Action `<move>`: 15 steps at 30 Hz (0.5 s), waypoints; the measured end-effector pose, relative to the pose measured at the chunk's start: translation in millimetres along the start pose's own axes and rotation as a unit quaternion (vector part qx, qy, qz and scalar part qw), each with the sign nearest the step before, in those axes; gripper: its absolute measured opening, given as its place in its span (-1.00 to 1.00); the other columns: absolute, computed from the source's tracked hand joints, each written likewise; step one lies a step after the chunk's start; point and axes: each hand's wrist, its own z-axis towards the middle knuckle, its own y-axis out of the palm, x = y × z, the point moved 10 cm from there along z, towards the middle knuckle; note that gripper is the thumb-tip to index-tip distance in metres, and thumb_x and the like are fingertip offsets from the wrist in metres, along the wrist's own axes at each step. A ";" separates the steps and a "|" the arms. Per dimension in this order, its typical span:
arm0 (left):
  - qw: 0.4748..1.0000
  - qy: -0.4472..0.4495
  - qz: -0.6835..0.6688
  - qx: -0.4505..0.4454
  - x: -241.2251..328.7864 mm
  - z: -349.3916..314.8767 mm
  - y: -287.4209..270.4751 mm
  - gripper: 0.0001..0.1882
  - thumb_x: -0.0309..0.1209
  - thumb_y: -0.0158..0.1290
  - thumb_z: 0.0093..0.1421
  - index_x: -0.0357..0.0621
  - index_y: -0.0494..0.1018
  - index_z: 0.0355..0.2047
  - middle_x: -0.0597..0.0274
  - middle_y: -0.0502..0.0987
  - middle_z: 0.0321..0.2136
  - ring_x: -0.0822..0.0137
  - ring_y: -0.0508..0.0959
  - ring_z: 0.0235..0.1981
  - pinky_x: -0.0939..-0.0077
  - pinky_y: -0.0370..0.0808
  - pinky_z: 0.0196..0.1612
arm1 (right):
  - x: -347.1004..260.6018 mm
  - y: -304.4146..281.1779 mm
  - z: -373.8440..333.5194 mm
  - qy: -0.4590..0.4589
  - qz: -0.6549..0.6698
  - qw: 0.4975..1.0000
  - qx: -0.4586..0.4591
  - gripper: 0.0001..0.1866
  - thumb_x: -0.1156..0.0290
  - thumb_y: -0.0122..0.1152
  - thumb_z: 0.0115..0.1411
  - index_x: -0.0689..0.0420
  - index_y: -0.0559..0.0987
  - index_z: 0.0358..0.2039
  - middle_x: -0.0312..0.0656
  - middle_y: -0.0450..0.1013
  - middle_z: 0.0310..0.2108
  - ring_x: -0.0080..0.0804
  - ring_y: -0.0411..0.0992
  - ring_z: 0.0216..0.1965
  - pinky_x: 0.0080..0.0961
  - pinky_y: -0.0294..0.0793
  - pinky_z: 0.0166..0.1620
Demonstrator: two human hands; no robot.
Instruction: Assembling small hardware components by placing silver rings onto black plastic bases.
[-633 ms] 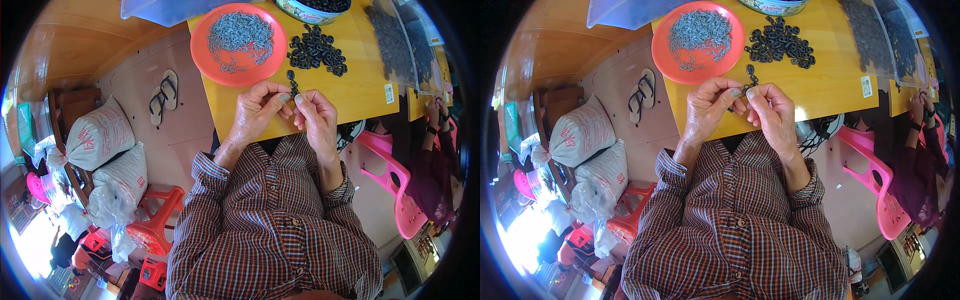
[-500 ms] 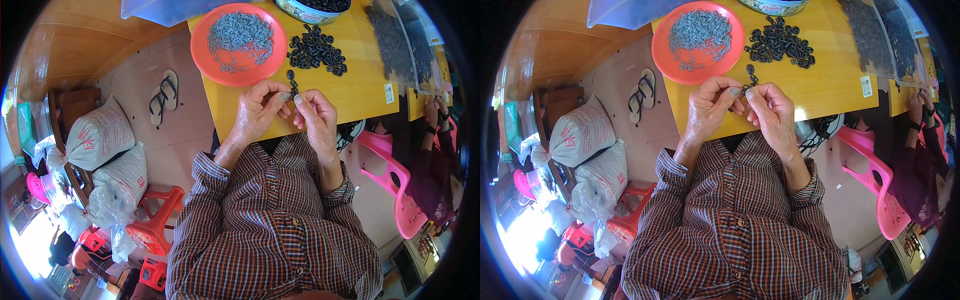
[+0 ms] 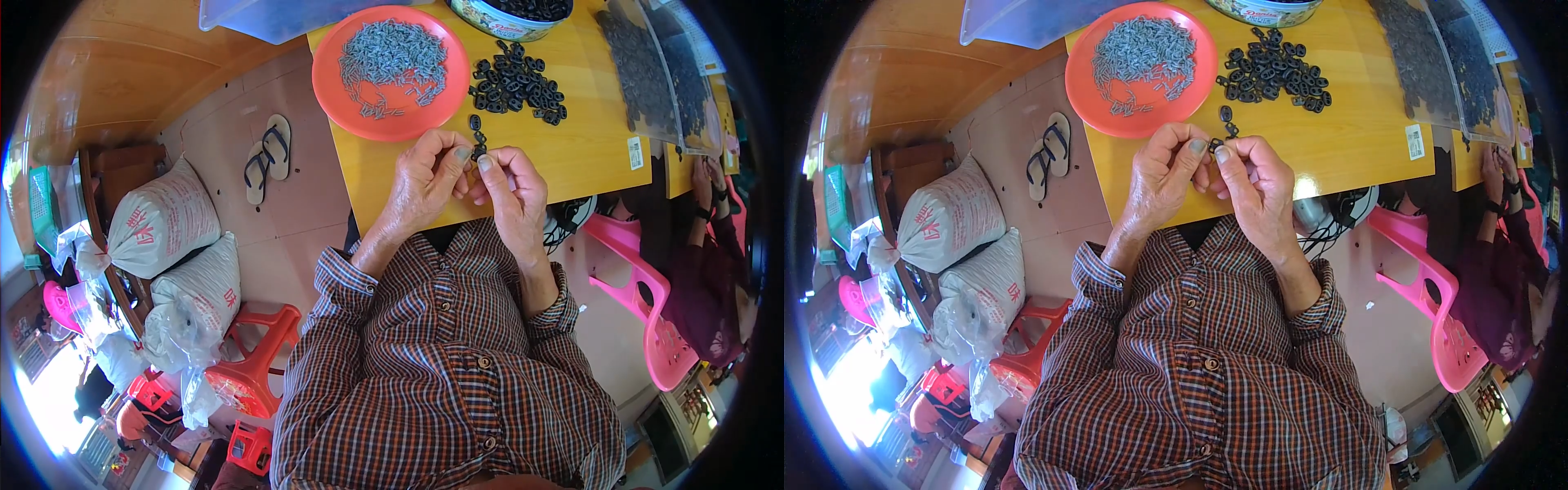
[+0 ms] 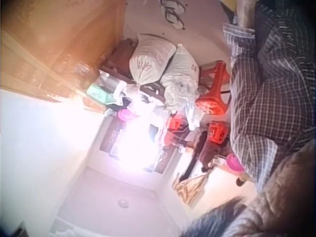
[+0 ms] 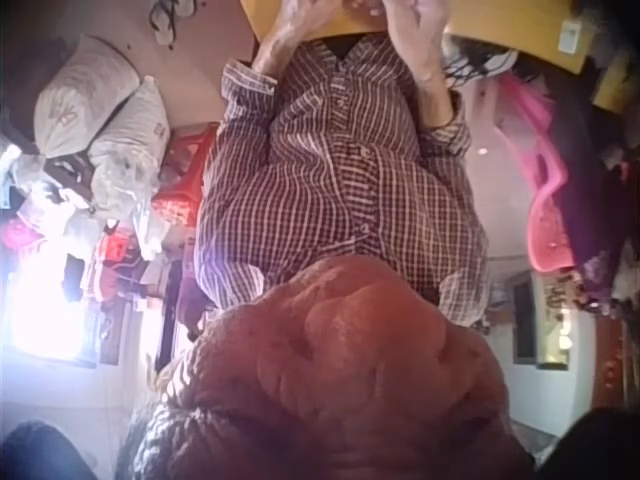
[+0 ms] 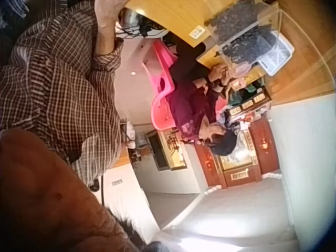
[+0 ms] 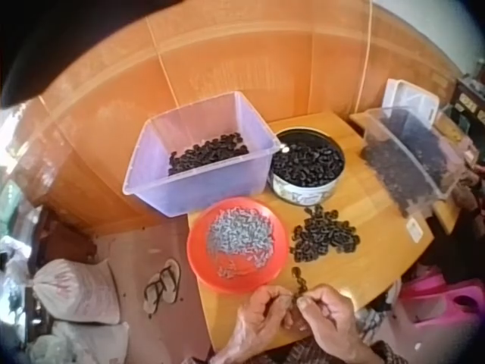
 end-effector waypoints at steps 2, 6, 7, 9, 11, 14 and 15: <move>1.000 -0.009 0.002 -0.001 -2.2 -0.4 -0.2 -0.85 -0.43 -0.08 0.33 -0.30 0.37 -0.24 0.31 0.43 -0.52 0.59 0.42 -0.60 0.69 0.40 -0.55 | -0.4 0.8 -0.6 -0.003 0.003 1.000 0.000 -0.86 0.43 0.07 0.28 0.26 0.44 -0.31 -0.31 0.43 -0.52 -0.68 0.41 -0.55 -0.74 0.44 -0.49; 1.000 0.002 0.011 0.010 -3.1 0.1 -1.7 -0.87 -0.44 -0.08 0.31 -0.29 0.36 -0.29 0.33 0.42 -0.62 0.58 0.41 -0.65 0.67 0.38 -0.59 | 1.3 2.0 -1.2 0.004 -0.010 1.000 -0.001 -0.87 0.46 0.04 0.29 0.27 0.44 -0.31 -0.28 0.45 -0.50 -0.66 0.40 -0.54 -0.73 0.42 -0.46; 1.000 0.006 0.020 0.013 -2.1 0.1 -2.0 -0.87 -0.44 -0.07 0.31 -0.29 0.36 -0.29 0.33 0.42 -0.63 0.58 0.41 -0.65 0.66 0.38 -0.59 | 0.2 1.9 -1.4 -0.003 -0.021 1.000 -0.002 -0.88 0.46 0.04 0.29 0.27 0.44 -0.31 -0.27 0.45 -0.50 -0.66 0.40 -0.54 -0.73 0.42 -0.46; 0.999 0.009 0.028 0.016 -0.9 -0.5 -2.4 -0.87 -0.44 -0.06 0.31 -0.28 0.36 -0.30 0.33 0.42 -0.64 0.58 0.42 -0.65 0.66 0.38 -0.60 | 0.7 0.7 -0.9 -0.024 -0.037 0.999 0.000 -0.89 0.48 0.04 0.28 0.28 0.44 -0.31 -0.28 0.44 -0.49 -0.66 0.40 -0.54 -0.72 0.43 -0.46; 0.999 0.003 0.041 0.010 -1.4 -1.3 -0.5 -0.84 -0.41 -0.07 0.32 -0.29 0.38 -0.25 0.32 0.43 -0.57 0.59 0.42 -0.62 0.69 0.39 -0.56 | 4.9 -1.7 0.1 -0.045 -0.053 0.998 0.003 -0.90 0.50 0.04 0.28 0.28 0.43 -0.32 -0.28 0.44 -0.49 -0.66 0.40 -0.54 -0.72 0.43 -0.45; 0.999 0.004 0.038 0.019 -2.7 -1.2 -0.6 -0.84 -0.41 -0.06 0.32 -0.29 0.38 -0.27 0.32 0.44 -0.58 0.58 0.43 -0.63 0.69 0.40 -0.56 | -1.3 -5.7 -0.4 -0.114 -0.096 0.988 0.024 -0.91 0.55 0.14 0.20 0.28 0.43 -0.34 -0.28 0.38 -0.55 -0.67 0.34 -0.59 -0.66 0.33 -0.55; 0.999 0.003 0.038 0.018 -3.6 -1.1 0.0 -0.84 -0.41 -0.06 0.32 -0.29 0.38 -0.27 0.32 0.44 -0.58 0.58 0.43 -0.63 0.69 0.40 -0.56 | -9.9 -4.7 -1.8 -0.147 -0.130 0.980 0.031 -0.91 0.57 0.15 0.18 0.27 0.42 -0.35 -0.26 0.36 -0.55 -0.63 0.32 -0.60 -0.63 0.31 -0.56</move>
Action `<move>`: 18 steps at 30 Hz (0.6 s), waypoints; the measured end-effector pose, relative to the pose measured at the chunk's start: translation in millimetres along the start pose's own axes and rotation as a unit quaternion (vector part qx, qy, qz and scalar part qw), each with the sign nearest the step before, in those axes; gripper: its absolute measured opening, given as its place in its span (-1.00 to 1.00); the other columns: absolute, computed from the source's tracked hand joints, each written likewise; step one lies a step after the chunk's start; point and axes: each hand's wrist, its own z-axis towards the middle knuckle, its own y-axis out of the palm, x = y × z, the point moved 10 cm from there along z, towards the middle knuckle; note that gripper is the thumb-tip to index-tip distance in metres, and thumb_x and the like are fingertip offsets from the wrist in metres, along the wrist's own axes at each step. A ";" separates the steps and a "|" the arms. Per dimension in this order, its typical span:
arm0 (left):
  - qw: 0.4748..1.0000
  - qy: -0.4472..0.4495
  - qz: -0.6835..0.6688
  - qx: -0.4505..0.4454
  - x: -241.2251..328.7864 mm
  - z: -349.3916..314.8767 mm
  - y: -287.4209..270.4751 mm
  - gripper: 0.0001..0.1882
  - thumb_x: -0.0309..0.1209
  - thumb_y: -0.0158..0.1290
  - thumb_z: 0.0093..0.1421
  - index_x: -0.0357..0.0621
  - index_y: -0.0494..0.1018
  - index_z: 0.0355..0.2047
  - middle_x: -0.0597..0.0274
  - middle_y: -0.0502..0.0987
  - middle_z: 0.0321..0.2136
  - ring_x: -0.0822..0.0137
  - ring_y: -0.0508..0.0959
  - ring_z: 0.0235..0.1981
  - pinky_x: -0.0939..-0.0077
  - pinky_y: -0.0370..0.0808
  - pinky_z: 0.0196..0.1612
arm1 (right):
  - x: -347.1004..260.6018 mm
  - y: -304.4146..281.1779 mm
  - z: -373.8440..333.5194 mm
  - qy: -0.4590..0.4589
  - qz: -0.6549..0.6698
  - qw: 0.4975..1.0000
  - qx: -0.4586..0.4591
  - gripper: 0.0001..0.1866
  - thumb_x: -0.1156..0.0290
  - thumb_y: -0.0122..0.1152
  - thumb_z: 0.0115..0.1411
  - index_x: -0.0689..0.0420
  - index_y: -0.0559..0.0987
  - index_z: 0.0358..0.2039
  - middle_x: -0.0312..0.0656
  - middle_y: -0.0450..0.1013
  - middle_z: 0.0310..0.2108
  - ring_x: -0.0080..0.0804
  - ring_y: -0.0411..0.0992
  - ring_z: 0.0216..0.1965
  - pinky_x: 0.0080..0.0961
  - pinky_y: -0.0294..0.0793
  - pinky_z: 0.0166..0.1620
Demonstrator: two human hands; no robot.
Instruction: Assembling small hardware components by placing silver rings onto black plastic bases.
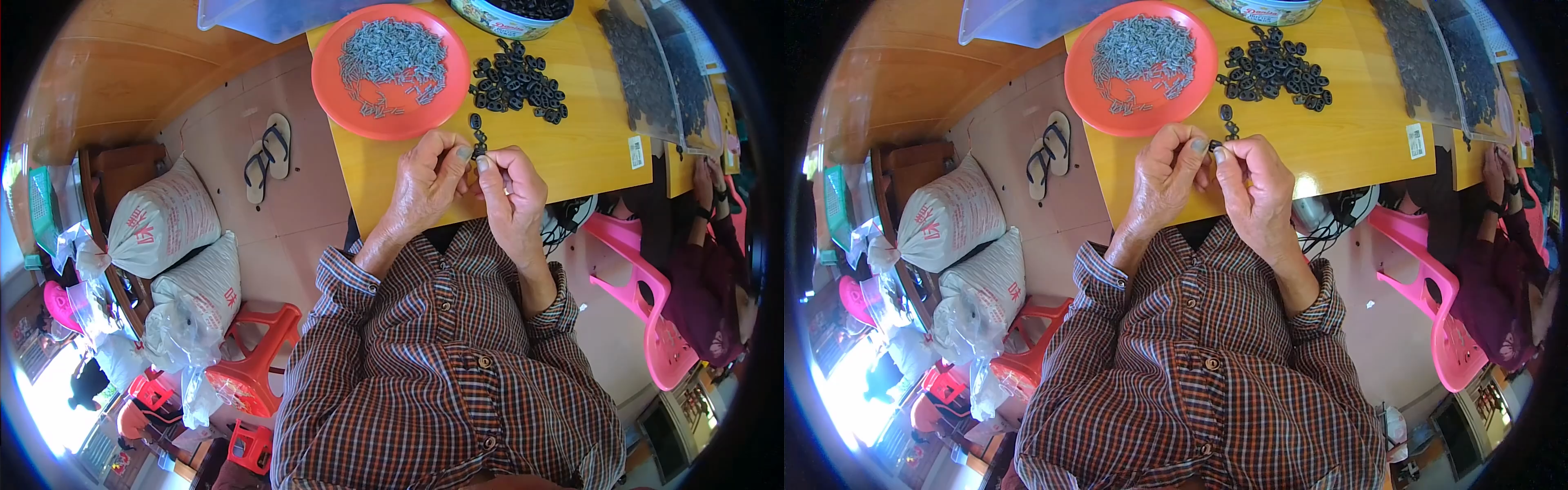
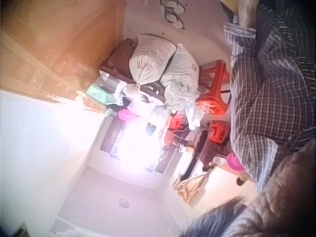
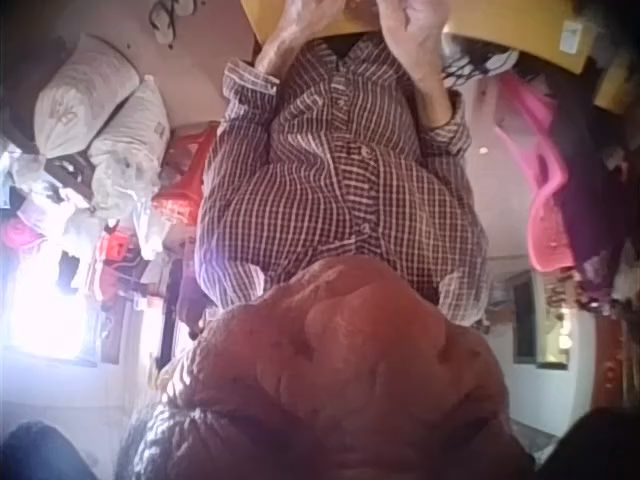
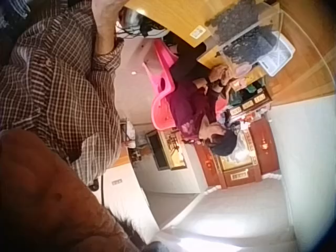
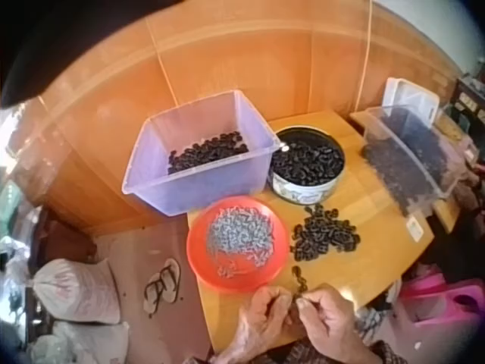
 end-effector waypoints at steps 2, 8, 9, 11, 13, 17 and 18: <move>0.999 0.027 0.013 0.016 3.3 -0.9 -2.9 -0.86 -0.43 -0.05 0.31 -0.28 0.39 -0.29 0.32 0.45 -0.60 0.58 0.43 -0.62 0.69 0.40 -0.56 | -12.5 0.9 2.1 -0.034 -0.033 0.999 0.004 -0.91 0.58 0.16 0.16 0.27 0.42 -0.36 -0.23 0.35 -0.55 -0.59 0.31 -0.62 -0.60 0.29 -0.57; 0.998 0.056 0.004 0.029 7.9 0.3 0.1 -0.90 -0.48 -0.03 0.28 -0.29 0.37 -0.34 0.31 0.44 -0.64 0.56 0.44 -0.67 0.64 0.41 -0.61 | -34.6 -0.5 0.1 -0.112 -0.144 0.983 0.030 -0.89 0.58 0.17 0.14 0.26 0.40 -0.39 -0.20 0.35 -0.56 -0.55 0.32 -0.63 -0.55 0.31 -0.57; 0.998 0.057 0.004 0.029 8.1 0.1 0.3 -0.90 -0.48 -0.03 0.28 -0.29 0.37 -0.34 0.31 0.44 -0.64 0.56 0.44 -0.67 0.64 0.41 -0.61 | -15.7 -0.3 0.5 -0.038 -0.082 0.996 0.007 -0.90 0.55 0.15 0.17 0.25 0.41 -0.38 -0.23 0.37 -0.57 -0.59 0.32 -0.63 -0.58 0.32 -0.57; 0.998 0.020 -0.048 0.036 -0.9 0.2 -0.7 -0.88 -0.46 -0.06 0.31 -0.28 0.40 -0.29 0.34 0.47 -0.60 0.59 0.44 -0.59 0.69 0.43 -0.51 | -2.7 2.9 0.9 0.035 -0.019 0.999 -0.016 -0.91 0.52 0.13 0.20 0.25 0.42 -0.37 -0.25 0.39 -0.58 -0.62 0.33 -0.62 -0.61 0.32 -0.57; 0.998 0.021 -0.059 0.031 2.9 1.3 0.8 -0.87 -0.46 -0.07 0.32 -0.28 0.41 -0.27 0.35 0.47 -0.59 0.60 0.44 -0.58 0.69 0.43 -0.49 | 14.8 8.1 -3.2 0.181 0.134 0.974 -0.012 -0.87 0.44 0.03 0.28 0.24 0.44 -0.37 -0.34 0.39 -0.57 -0.72 0.29 -0.61 -0.78 0.29 -0.52; 0.997 0.024 -0.068 0.023 3.0 2.1 1.8 -0.85 -0.44 -0.07 0.32 -0.28 0.43 -0.24 0.36 0.47 -0.58 0.61 0.44 -0.55 0.70 0.44 -0.46 | 14.2 6.0 -0.6 0.180 0.143 0.973 -0.015 -0.82 0.39 0.02 0.30 0.24 0.45 -0.36 -0.33 0.41 -0.54 -0.72 0.30 -0.60 -0.77 0.30 -0.53; 0.997 0.026 -0.068 0.023 3.8 2.4 1.7 -0.85 -0.44 -0.07 0.32 -0.28 0.43 -0.24 0.36 0.47 -0.58 0.61 0.44 -0.55 0.70 0.44 -0.46 | 15.7 6.3 -1.2 0.187 0.144 0.972 -0.018 -0.83 0.39 0.03 0.29 0.24 0.46 -0.35 -0.32 0.43 -0.53 -0.72 0.31 -0.59 -0.77 0.31 -0.52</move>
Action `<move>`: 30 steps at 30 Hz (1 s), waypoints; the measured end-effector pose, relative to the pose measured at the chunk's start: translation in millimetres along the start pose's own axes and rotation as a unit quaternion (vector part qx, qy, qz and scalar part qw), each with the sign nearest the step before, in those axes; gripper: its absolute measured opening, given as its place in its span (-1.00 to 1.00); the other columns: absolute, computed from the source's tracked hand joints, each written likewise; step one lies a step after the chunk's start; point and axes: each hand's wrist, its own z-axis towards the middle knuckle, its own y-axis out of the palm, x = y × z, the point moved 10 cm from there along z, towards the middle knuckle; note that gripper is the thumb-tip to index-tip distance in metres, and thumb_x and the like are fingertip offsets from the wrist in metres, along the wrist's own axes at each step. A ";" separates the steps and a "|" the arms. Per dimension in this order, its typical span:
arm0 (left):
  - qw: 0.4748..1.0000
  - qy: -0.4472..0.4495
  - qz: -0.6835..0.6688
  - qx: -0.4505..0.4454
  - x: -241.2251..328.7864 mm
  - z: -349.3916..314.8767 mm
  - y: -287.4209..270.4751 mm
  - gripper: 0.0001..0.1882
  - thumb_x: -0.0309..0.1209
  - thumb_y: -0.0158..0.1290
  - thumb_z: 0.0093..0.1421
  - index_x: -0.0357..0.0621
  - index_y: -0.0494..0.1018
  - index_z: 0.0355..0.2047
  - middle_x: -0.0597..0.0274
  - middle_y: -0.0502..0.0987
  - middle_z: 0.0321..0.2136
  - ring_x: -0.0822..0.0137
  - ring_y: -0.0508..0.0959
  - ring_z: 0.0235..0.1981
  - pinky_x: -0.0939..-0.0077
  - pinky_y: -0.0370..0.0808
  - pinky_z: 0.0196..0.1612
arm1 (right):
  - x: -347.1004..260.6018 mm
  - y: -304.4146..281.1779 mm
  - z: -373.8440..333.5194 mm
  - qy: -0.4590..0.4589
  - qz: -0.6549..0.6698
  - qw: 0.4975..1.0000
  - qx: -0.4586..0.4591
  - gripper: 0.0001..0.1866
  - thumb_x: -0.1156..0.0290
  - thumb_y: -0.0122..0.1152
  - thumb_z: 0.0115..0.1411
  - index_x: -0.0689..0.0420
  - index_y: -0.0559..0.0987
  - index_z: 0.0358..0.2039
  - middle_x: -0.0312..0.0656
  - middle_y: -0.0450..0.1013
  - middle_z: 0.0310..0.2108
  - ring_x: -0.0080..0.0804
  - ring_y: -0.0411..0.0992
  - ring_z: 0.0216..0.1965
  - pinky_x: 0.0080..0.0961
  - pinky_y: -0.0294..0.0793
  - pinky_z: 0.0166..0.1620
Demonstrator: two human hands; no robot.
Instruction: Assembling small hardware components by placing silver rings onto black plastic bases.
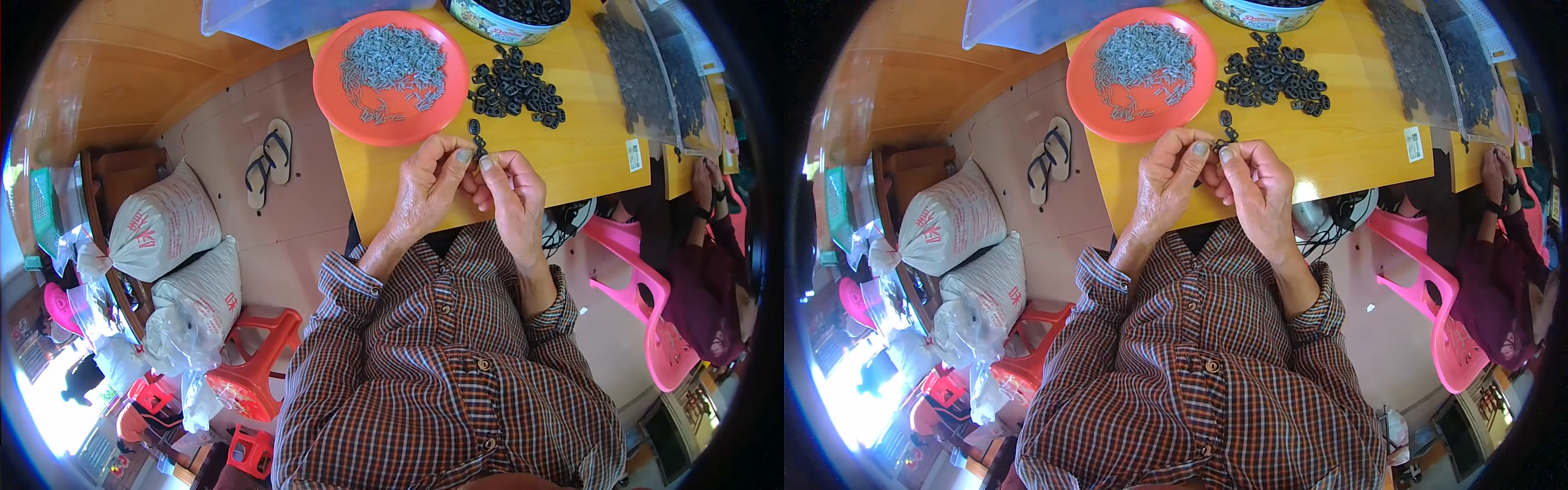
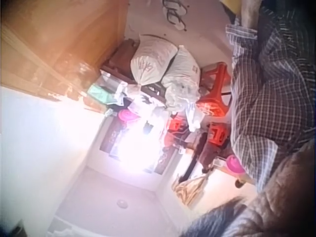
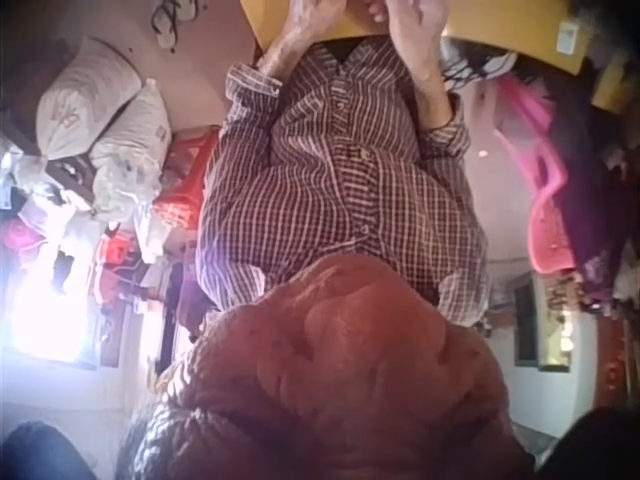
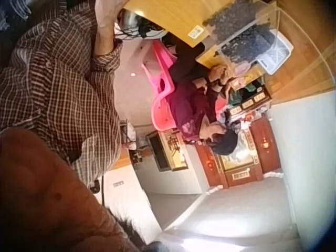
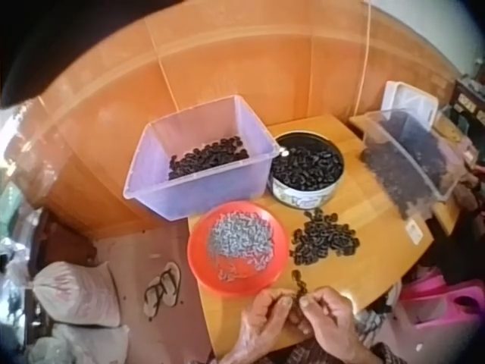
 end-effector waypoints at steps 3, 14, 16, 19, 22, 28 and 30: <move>1.000 -0.004 0.029 -0.001 -0.5 -1.7 -3.1 -0.85 -0.43 -0.05 0.31 -0.27 0.43 -0.26 0.36 0.48 -0.58 0.61 0.44 -0.55 0.70 0.44 -0.46 | 2.3 3.1 -0.6 0.008 0.005 1.000 -0.011 -0.84 0.41 0.04 0.29 0.25 0.46 -0.34 -0.30 0.44 -0.52 -0.71 0.34 -0.58 -0.77 0.33 -0.51; 1.000 -0.015 0.022 0.016 -0.6 -3.7 -9.5 -0.87 -0.45 -0.03 0.29 -0.29 0.43 -0.28 0.35 0.48 -0.59 0.60 0.46 -0.56 0.69 0.45 -0.47 | 3.8 8.4 0.7 0.014 -0.001 1.000 -0.026 -0.83 0.40 0.06 0.28 0.25 0.45 -0.35 -0.29 0.46 -0.53 -0.71 0.36 -0.57 -0.78 0.37 -0.51; 1.000 -0.007 0.015 0.022 2.2 -3.2 -9.5 -0.88 -0.46 -0.03 0.29 -0.29 0.43 -0.29 0.34 0.48 -0.59 0.60 0.46 -0.57 0.68 0.45 -0.47 | 2.3 9.8 1.4 0.004 -0.013 1.000 -0.020 -0.85 0.41 0.08 0.27 0.24 0.45 -0.35 -0.31 0.45 -0.54 -0.71 0.35 -0.58 -0.78 0.36 -0.52; 0.999 0.006 0.007 0.031 4.7 -4.3 -10.5 -0.89 -0.48 -0.03 0.28 -0.29 0.42 -0.32 0.34 0.48 -0.59 0.59 0.46 -0.58 0.68 0.45 -0.49 | -5.1 9.1 0.7 -0.046 -0.051 0.998 0.000 -0.87 0.44 0.09 0.27 0.24 0.44 -0.35 -0.32 0.43 -0.55 -0.72 0.34 -0.58 -0.78 0.35 -0.52; 0.999 0.012 -0.006 0.034 7.8 -5.7 -7.8 -0.89 -0.48 -0.03 0.28 -0.28 0.41 -0.34 0.34 0.48 -0.60 0.59 0.46 -0.59 0.68 0.45 -0.50 | -36.2 13.1 -10.4 -0.279 -0.241 0.928 0.045 -0.89 0.46 0.09 0.26 0.24 0.44 -0.35 -0.34 0.42 -0.56 -0.72 0.34 -0.58 -0.77 0.35 -0.52; 0.996 0.005 -0.089 0.008 7.4 -5.7 -3.6 -0.88 -0.48 -0.07 0.31 -0.30 0.39 -0.27 0.30 0.49 -0.59 0.57 0.49 -0.59 0.68 0.48 -0.51 | -11.4 9.8 -2.2 -0.043 -0.027 0.999 0.007 -0.87 0.43 0.05 0.28 0.22 0.45 -0.37 -0.36 0.40 -0.54 -0.75 0.30 -0.59 -0.79 0.30 -0.51; 0.997 0.021 -0.081 0.000 11.2 -5.7 -3.1 -0.88 -0.49 -0.11 0.32 -0.32 0.36 -0.24 0.27 0.49 -0.58 0.54 0.52 -0.60 0.67 0.51 -0.52 | -7.8 7.7 -0.9 -0.032 -0.019 0.999 0.014 -0.86 0.42 0.05 0.28 0.22 0.45 -0.37 -0.36 0.40 -0.54 -0.76 0.29 -0.60 -0.80 0.27 -0.53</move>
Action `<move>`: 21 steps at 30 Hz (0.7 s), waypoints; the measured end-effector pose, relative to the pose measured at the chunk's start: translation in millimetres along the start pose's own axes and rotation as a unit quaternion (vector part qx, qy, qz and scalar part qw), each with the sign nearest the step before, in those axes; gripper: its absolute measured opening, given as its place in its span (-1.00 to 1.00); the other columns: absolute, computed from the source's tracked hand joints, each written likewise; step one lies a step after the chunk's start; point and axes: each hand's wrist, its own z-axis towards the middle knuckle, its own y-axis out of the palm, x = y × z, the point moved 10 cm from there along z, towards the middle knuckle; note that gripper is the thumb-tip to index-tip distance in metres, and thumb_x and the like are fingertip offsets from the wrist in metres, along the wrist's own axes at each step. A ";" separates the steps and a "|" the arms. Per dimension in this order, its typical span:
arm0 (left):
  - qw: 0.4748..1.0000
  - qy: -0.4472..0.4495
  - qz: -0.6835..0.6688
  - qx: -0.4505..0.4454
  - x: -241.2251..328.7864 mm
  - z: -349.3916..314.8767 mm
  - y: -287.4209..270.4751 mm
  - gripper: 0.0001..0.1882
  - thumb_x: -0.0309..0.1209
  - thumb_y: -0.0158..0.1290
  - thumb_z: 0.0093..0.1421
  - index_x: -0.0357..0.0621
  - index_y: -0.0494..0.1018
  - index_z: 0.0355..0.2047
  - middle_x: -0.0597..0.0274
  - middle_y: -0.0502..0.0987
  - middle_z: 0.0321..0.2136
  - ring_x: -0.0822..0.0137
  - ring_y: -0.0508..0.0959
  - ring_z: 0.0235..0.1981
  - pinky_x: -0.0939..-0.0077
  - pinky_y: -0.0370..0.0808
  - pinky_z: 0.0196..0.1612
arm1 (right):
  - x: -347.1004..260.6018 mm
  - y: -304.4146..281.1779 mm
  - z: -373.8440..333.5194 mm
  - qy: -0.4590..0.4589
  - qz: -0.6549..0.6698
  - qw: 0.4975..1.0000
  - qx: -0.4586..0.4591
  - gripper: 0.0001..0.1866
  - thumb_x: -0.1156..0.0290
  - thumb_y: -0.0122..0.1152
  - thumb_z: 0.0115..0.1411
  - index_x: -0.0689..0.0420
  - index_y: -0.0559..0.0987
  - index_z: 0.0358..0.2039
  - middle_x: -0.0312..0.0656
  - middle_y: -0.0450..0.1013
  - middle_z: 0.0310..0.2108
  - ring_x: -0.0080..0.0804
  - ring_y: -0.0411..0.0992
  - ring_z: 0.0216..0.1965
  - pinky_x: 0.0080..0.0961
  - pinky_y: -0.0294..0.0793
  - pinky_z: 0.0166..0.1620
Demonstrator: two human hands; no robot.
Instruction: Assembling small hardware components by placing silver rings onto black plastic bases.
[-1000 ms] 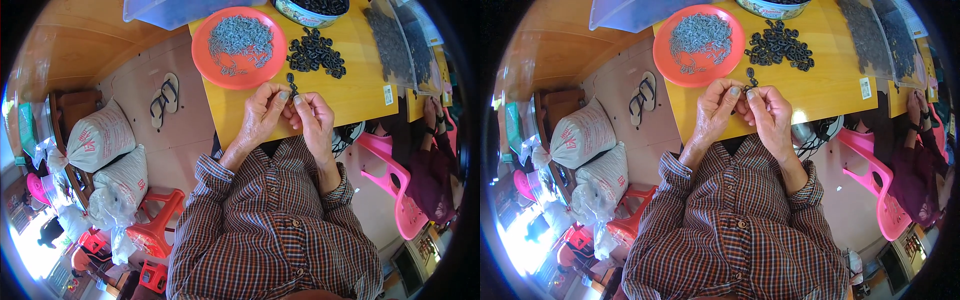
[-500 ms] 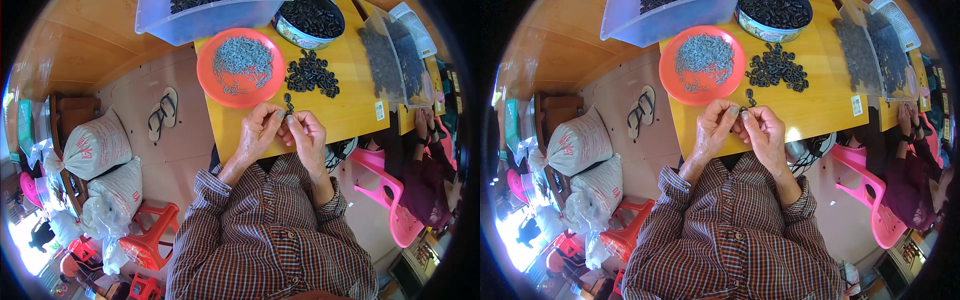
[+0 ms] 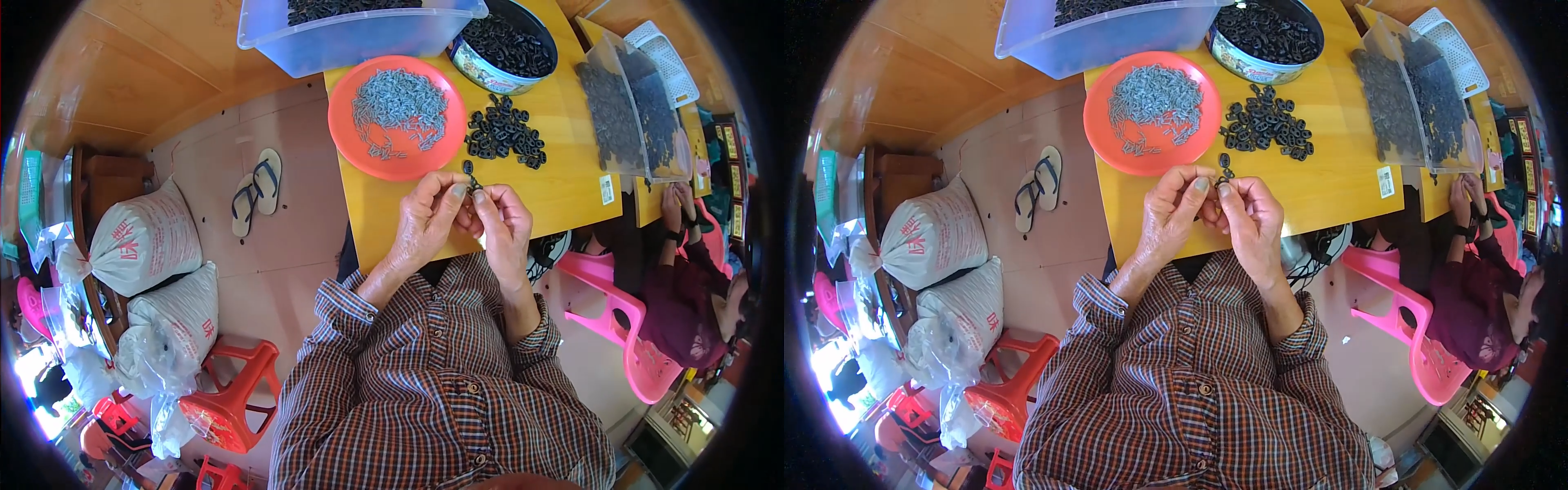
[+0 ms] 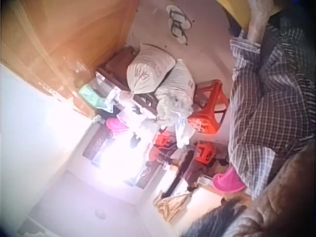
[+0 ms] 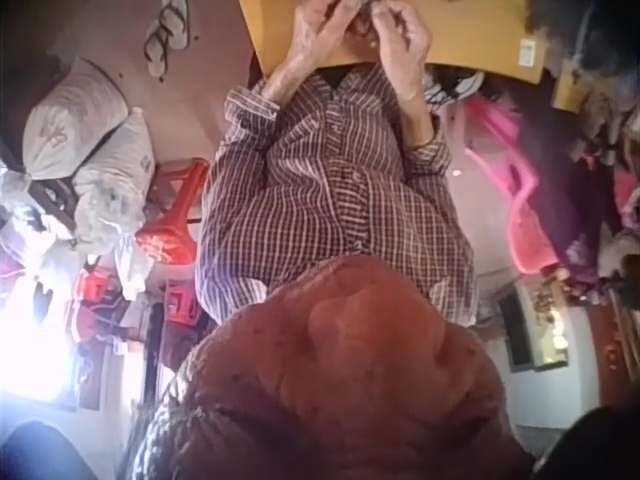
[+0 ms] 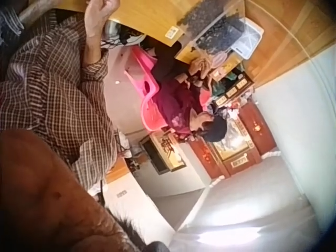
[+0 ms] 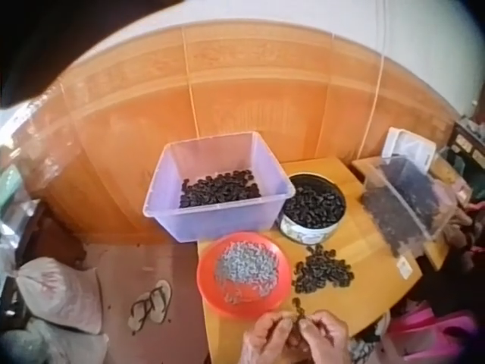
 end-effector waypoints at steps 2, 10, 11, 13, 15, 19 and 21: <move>0.999 -0.021 -0.033 0.016 2.0 -2.6 -1.0 -0.86 -0.48 -0.05 0.30 -0.30 0.42 -0.19 0.34 0.48 -0.58 0.59 0.47 -0.59 0.70 0.45 -0.51 | -1.5 1.9 -2.2 0.001 0.001 1.000 -0.002 -0.86 0.42 0.05 0.27 0.22 0.45 -0.37 -0.35 0.40 -0.54 -0.76 0.28 -0.60 -0.80 0.27 -0.53; 1.000 -0.012 -0.008 0.005 -5.2 -6.1 -6.6 -0.89 -0.50 -0.06 0.30 -0.30 0.41 -0.24 0.33 0.48 -0.59 0.59 0.48 -0.60 0.71 0.45 -0.53 | -4.5 7.0 -7.9 -0.006 0.000 1.000 -0.006 -0.87 0.42 0.06 0.26 0.22 0.44 -0.37 -0.36 0.39 -0.55 -0.76 0.26 -0.61 -0.80 0.24 -0.54; 1.000 -0.014 -0.011 0.007 -6.7 -7.8 -7.4 -0.89 -0.50 -0.06 0.30 -0.30 0.41 -0.26 0.32 0.48 -0.59 0.59 0.48 -0.60 0.71 0.46 -0.53 | -5.0 7.7 -9.0 -0.001 -0.002 1.000 -0.002 -0.87 0.42 0.07 0.26 0.22 0.44 -0.38 -0.37 0.38 -0.56 -0.77 0.26 -0.61 -0.80 0.23 -0.54; 1.000 -0.013 -0.013 0.002 -5.6 -8.7 -7.3 -0.89 -0.50 -0.06 0.30 -0.30 0.41 -0.27 0.32 0.49 -0.58 0.58 0.48 -0.60 0.71 0.46 -0.52 | -4.7 8.0 -11.5 0.005 -0.005 1.000 0.002 -0.87 0.43 0.07 0.26 0.22 0.43 -0.39 -0.38 0.37 -0.57 -0.77 0.25 -0.62 -0.80 0.22 -0.55; 1.000 -0.014 -0.015 -0.003 -5.1 -10.0 -6.9 -0.89 -0.50 -0.06 0.30 -0.30 0.41 -0.28 0.31 0.49 -0.58 0.58 0.49 -0.59 0.70 0.47 -0.52 | -5.8 9.7 -12.1 0.000 0.010 1.000 -0.006 -0.86 0.42 0.08 0.25 0.21 0.43 -0.41 -0.40 0.35 -0.59 -0.77 0.24 -0.62 -0.81 0.20 -0.56; 1.000 0.007 0.002 -0.022 -0.1 -10.8 -4.2 -0.89 -0.50 -0.07 0.30 -0.34 0.38 -0.29 0.29 0.50 -0.57 0.57 0.51 -0.58 0.69 0.50 -0.52 | -5.0 5.9 -12.8 -0.005 0.001 1.000 0.001 -0.85 0.41 0.09 0.25 0.20 0.43 -0.42 -0.41 0.34 -0.60 -0.78 0.23 -0.63 -0.81 0.19 -0.56; 1.000 0.008 0.005 -0.027 -0.2 -11.6 -3.9 -0.88 -0.50 -0.07 0.30 -0.34 0.38 -0.29 0.29 0.50 -0.57 0.57 0.51 -0.58 0.69 0.50 -0.51 | -2.0 5.2 -14.0 0.007 0.005 1.000 -0.001 -0.85 0.40 0.09 0.25 0.20 0.44 -0.41 -0.41 0.35 -0.60 -0.77 0.24 -0.62 -0.81 0.20 -0.56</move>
